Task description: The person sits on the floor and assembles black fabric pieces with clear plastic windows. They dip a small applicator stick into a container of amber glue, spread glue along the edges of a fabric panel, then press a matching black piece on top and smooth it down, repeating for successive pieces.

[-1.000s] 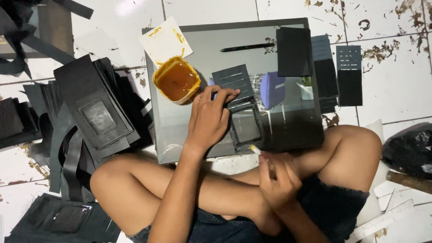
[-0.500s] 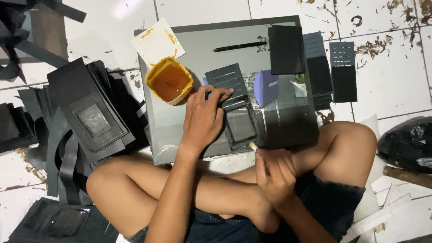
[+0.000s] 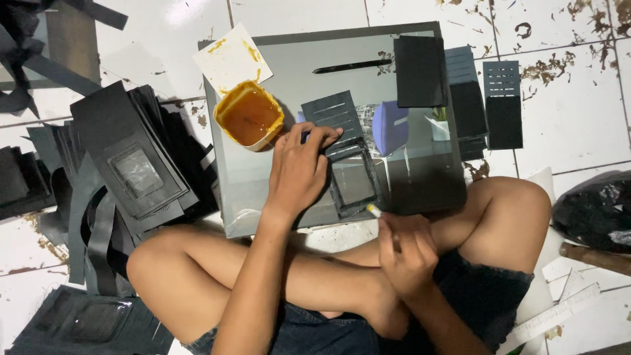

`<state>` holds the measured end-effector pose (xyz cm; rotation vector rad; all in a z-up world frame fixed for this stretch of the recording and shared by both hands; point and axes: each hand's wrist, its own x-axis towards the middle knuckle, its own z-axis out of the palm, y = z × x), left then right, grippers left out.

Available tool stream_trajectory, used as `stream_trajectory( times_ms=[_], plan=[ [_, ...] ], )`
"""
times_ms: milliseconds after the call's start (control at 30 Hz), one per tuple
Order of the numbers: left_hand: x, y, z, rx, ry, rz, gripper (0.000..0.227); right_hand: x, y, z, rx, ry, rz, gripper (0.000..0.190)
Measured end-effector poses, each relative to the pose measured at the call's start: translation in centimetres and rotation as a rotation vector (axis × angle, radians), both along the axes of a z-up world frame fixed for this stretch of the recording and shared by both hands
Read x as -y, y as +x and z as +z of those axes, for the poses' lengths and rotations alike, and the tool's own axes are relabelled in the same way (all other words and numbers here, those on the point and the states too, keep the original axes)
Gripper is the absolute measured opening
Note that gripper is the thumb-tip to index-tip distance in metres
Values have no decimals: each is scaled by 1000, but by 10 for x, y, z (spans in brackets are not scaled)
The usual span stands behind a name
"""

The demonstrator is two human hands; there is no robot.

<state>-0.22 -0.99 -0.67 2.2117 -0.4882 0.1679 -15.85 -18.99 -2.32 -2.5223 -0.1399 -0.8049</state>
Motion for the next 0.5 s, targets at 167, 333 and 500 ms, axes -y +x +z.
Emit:
stream_trajectory(
  times_ms=[167, 333, 500],
  plan=[
    [0, -1, -1, 2, -7, -3, 41, -1, 11, 26, -62, 28, -30, 15],
    [0, -1, 2, 12, -3, 4, 40, -10, 8, 23, 1, -7, -18, 12],
    [0, 0, 0, -23, -13, 2, 40, -12, 12, 34, -46, 75, 46, 12]
  ],
)
